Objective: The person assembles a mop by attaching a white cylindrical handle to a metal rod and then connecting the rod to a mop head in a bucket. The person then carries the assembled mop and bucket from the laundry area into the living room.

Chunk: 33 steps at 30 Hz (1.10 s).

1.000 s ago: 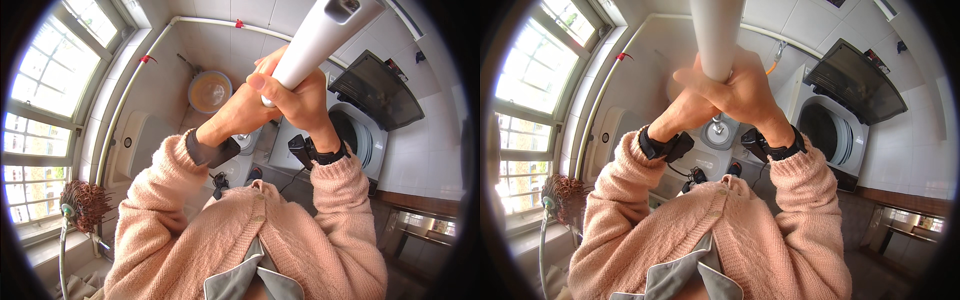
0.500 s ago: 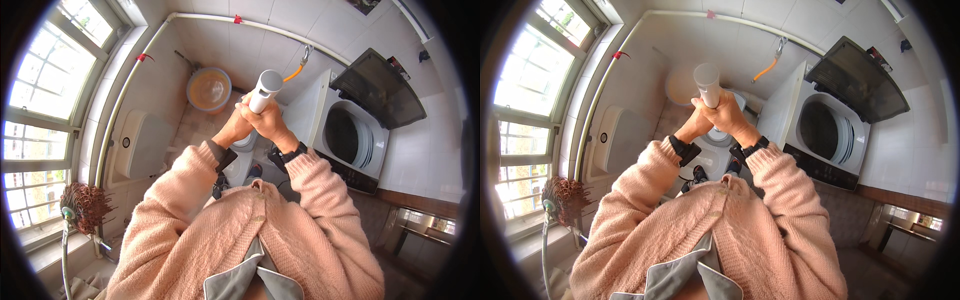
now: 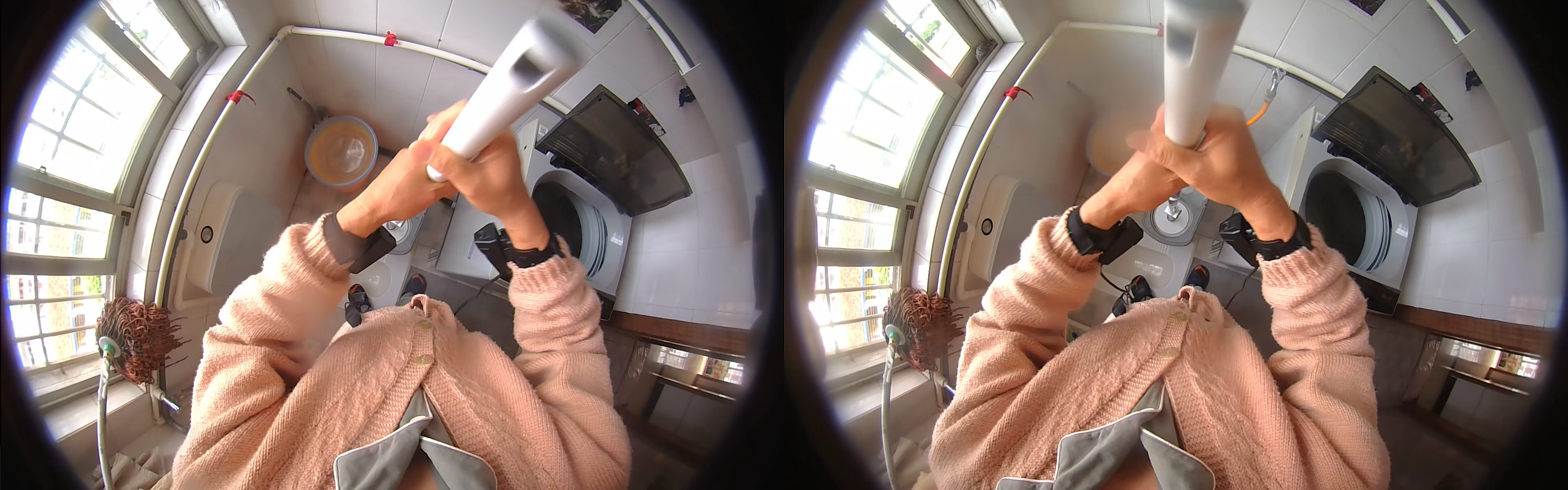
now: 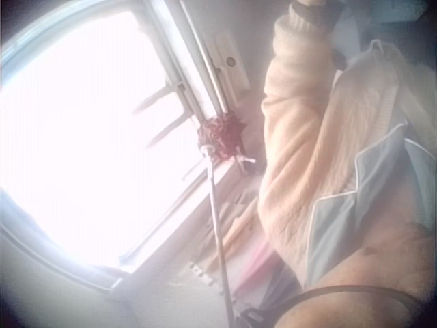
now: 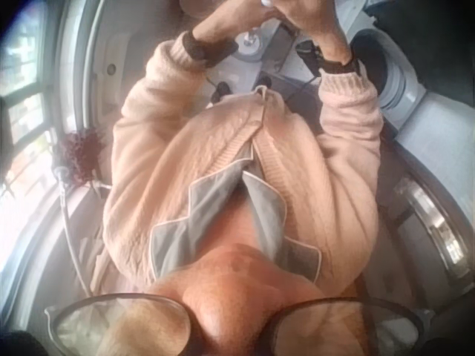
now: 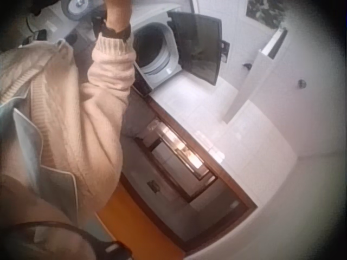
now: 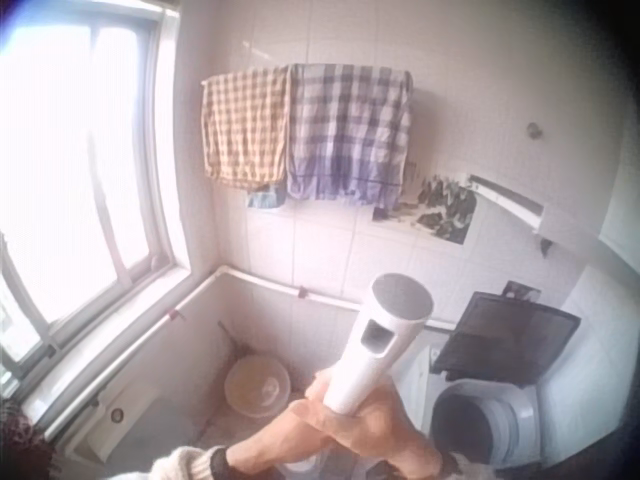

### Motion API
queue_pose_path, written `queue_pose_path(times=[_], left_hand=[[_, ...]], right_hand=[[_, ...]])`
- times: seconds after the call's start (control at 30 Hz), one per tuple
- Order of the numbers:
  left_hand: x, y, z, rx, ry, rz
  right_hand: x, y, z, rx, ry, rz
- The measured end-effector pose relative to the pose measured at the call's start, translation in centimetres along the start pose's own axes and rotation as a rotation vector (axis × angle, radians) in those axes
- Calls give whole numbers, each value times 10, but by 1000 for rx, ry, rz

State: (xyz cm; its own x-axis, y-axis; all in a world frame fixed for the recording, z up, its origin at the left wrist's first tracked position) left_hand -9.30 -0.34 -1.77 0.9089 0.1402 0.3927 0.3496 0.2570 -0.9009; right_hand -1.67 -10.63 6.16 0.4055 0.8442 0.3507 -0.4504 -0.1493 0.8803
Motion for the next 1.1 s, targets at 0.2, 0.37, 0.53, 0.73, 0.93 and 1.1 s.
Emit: queue_pose_path(times=[0.2, 0.37, 0.53, 0.73, 0.93, 1.1], left_hand=[[19, -59, 9, -43, 39, 12], [12, -54, 19, -162, 375, 150], [7, -34, 20, -196, 184, 57], [-10, 25, -4, -18, -42, 58], [-29, 104, -13, -107, 81, 61], [-34, 130, -20, -114, 27, 112]], right_hand=[[15, 40, 4, -65, -69, 136], [14, 41, -1, 150, 107, 156], [13, 32, -8, 68, 15, 122], [6, -25, -26, 163, -51, -41], [-28, -107, -61, 211, -74, -247], [-38, -122, -70, 283, -165, -369]])
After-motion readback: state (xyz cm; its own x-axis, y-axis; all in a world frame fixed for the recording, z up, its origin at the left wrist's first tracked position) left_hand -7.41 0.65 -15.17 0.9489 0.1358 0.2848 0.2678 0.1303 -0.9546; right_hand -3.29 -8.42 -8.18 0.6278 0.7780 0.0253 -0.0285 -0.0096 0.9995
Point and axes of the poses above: each hand's wrist, its own x-axis towards the middle knuckle, its own z-axis out of the back of the hand, y = z × x, the point moved 2 cm from there along x, towards the middle knuckle, and after that the axes turned 7 degrees about -z, right-handed, at the moved point
